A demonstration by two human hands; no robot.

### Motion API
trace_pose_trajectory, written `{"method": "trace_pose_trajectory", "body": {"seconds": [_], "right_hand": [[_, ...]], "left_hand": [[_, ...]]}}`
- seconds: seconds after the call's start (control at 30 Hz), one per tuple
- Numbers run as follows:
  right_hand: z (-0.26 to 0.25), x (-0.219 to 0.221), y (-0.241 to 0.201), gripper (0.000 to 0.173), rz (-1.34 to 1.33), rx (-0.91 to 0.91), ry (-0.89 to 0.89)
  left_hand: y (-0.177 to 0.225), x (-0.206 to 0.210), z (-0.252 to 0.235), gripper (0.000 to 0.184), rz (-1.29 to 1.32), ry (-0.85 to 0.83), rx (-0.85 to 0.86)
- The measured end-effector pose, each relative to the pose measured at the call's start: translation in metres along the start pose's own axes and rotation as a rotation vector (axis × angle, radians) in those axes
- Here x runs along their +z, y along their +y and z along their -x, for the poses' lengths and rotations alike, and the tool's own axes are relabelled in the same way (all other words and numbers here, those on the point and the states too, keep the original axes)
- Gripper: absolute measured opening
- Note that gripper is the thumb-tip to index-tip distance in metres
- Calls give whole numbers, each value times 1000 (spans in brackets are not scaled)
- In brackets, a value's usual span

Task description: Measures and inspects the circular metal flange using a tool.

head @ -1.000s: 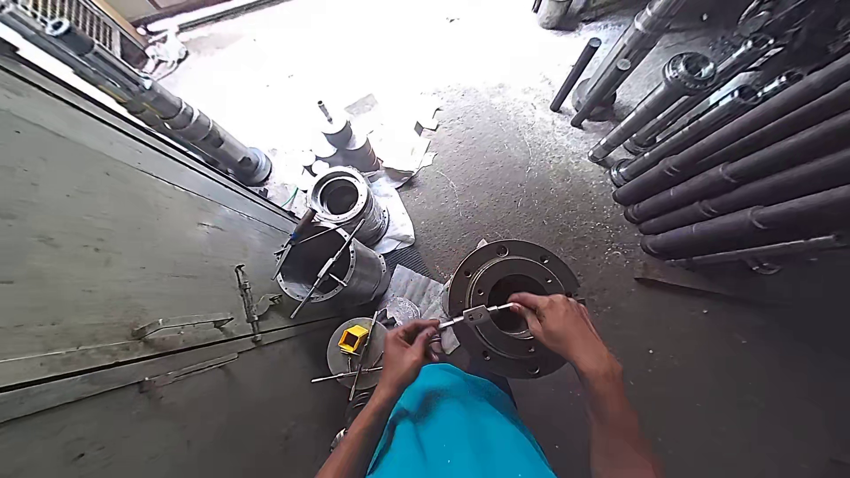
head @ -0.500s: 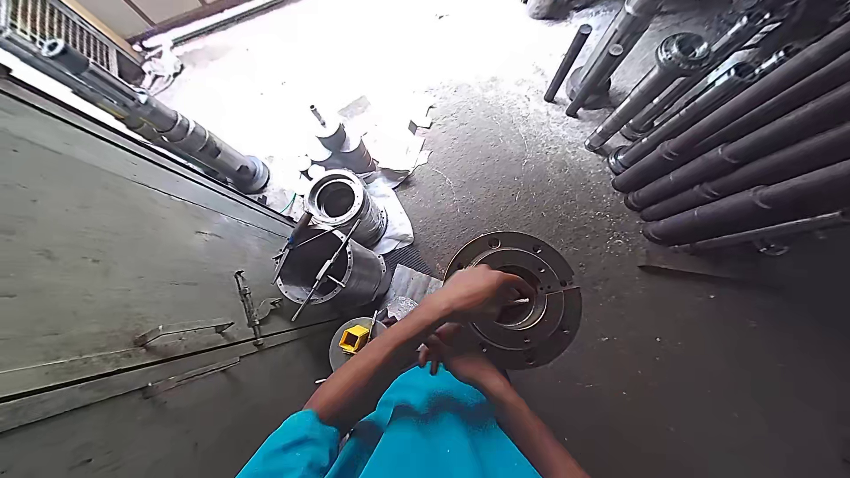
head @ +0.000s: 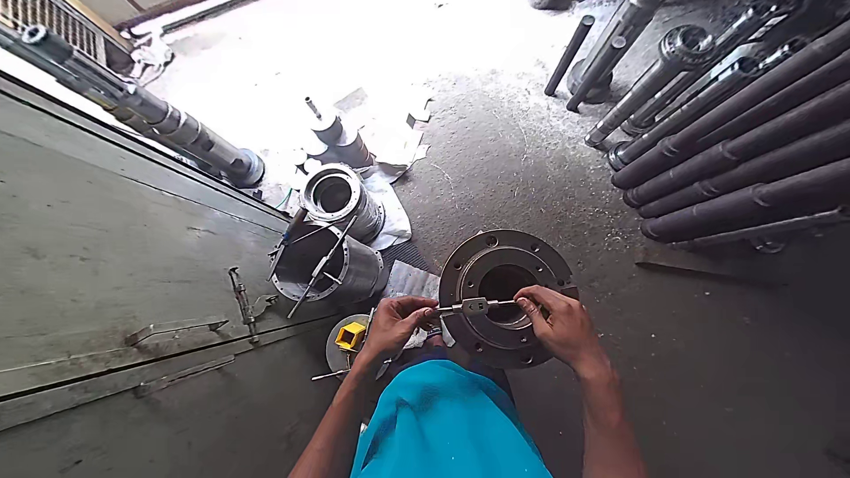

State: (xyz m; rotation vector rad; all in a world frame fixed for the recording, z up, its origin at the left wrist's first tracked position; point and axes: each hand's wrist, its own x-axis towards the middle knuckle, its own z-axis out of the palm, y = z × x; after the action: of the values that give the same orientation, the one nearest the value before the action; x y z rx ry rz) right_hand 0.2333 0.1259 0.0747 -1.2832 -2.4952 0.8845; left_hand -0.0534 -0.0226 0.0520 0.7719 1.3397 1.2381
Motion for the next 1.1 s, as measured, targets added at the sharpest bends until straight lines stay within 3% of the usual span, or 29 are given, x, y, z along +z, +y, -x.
{"method": "trace_pose_trajectory", "body": {"seconds": [0.1,0.17,0.3,0.37,0.43,0.5,0.57,0.63,0.67,0.73,0.8,0.87,0.97,1.03,1.1], "right_hand": [[-2,-2,-1,38,19,72,-87],[-1,-5,-3,37,-1,147,-191],[19,2,-19,34,-309,194,-567],[31,40,-35,34,-679,144,-664],[33,87,-73,32,-964,206,-557],[22,112,-120,30,-1112,406,-364],[8,112,-138,31,-1086,484,-370],[10,96,-113,31,-877,288,-530],[13,85,-96,32,-733,172,-517],[16,63,-73,31,-554,-10,-245],[3,40,-54,30,-412,-101,68],[-25,23,-29,29,-193,-165,228],[-55,12,-6,31,-18,-129,69],[-50,11,-3,40,-53,-62,-80],[-27,11,-6,46,-82,8,-116]], "left_hand": [[-8,-7,1,20,7,-50,67],[-13,-2,-3,18,46,20,102],[2,19,-50,21,42,102,65],[21,36,-83,24,-146,-72,39],[42,64,-103,19,-504,-328,116],[55,98,-115,14,-869,-542,215],[64,109,-114,18,-1096,-621,179],[60,85,-99,30,-1076,-539,165],[54,64,-89,33,-990,-445,193],[33,17,-58,33,-797,-265,202],[11,-16,-20,40,-598,-243,106],[-9,-22,18,45,-343,-261,20],[-25,7,52,36,-23,-26,12],[-34,20,47,22,48,197,67],[-35,19,28,18,57,275,114]]}}
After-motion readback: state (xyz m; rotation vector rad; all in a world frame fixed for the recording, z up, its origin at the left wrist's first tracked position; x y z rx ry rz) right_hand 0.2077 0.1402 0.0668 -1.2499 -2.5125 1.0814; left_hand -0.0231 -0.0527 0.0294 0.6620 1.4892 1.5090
